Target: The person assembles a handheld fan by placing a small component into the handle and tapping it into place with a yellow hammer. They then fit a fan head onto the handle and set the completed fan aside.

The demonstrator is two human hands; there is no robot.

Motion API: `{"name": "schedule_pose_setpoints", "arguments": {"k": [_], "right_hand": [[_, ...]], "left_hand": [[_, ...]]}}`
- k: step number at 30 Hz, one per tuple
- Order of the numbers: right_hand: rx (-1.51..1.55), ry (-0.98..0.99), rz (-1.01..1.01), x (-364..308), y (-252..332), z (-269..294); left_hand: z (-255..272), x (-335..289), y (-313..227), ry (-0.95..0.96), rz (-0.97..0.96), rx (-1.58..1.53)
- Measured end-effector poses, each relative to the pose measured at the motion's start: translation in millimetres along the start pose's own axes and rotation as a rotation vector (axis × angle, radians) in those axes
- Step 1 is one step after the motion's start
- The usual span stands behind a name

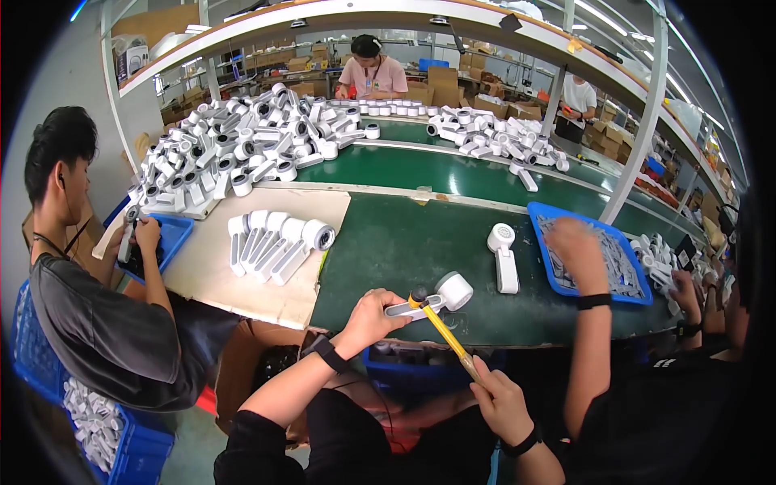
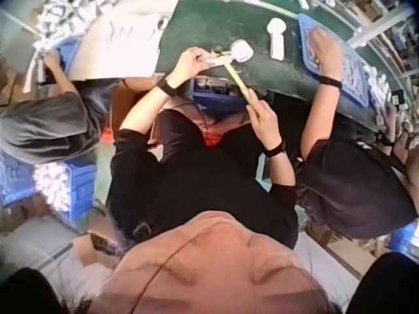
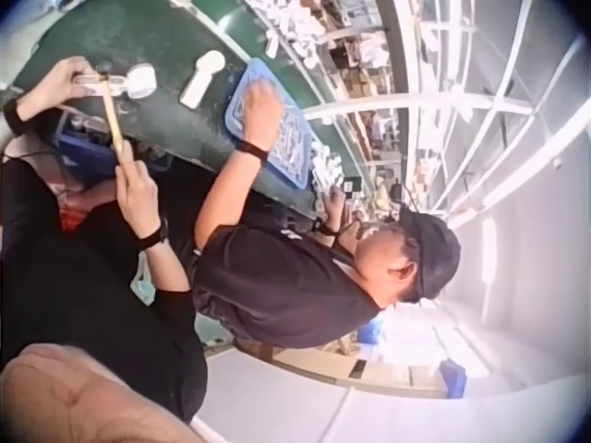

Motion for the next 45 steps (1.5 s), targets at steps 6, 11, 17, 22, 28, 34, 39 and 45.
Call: {"name": "schedule_pose_setpoints", "arguments": {"k": [6,11,17,22,28,34,39,45], "right_hand": [[0.008,-0.027,-0.037,-2,-3,-2],[0.063,-0.049,-0.024,-1,16,1],[-0.039,0.045,0.022,0,26,-11],[-0.015,0.030,0.028,-6,9,-14],[0.046,-0.126,-0.059,-10,-6,9],[0.027,-0.145,-0.080,-10,-16,15],[-0.016,-0.044,-0.107,-5,-17,2],[0.219,-0.163,-0.150,-21,-40,16]], "left_hand": [[-3,-1,0,-0.001,0.011,0.015],[-7,-13,5,-0.022,-0.003,0.082],[-10,-16,13,-0.125,-0.121,0.189],[-7,-15,3,-0.101,-0.090,0.158],[-7,-17,0,-0.057,-0.042,0.140],[-6,-4,-10,0.112,0.048,0.294],[-18,16,-36,0.067,-0.104,0.319],[5,25,-25,-0.027,-0.239,0.439]]}}
Point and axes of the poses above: each hand's wrist, its own x-axis towards the middle knuckle, its own z-axis out of the back of the hand, y = z × x, the point moved 4 cm from there along x, towards the middle knuckle, and after that the axes turned 15 degrees about -z, right-handed, at the moved point
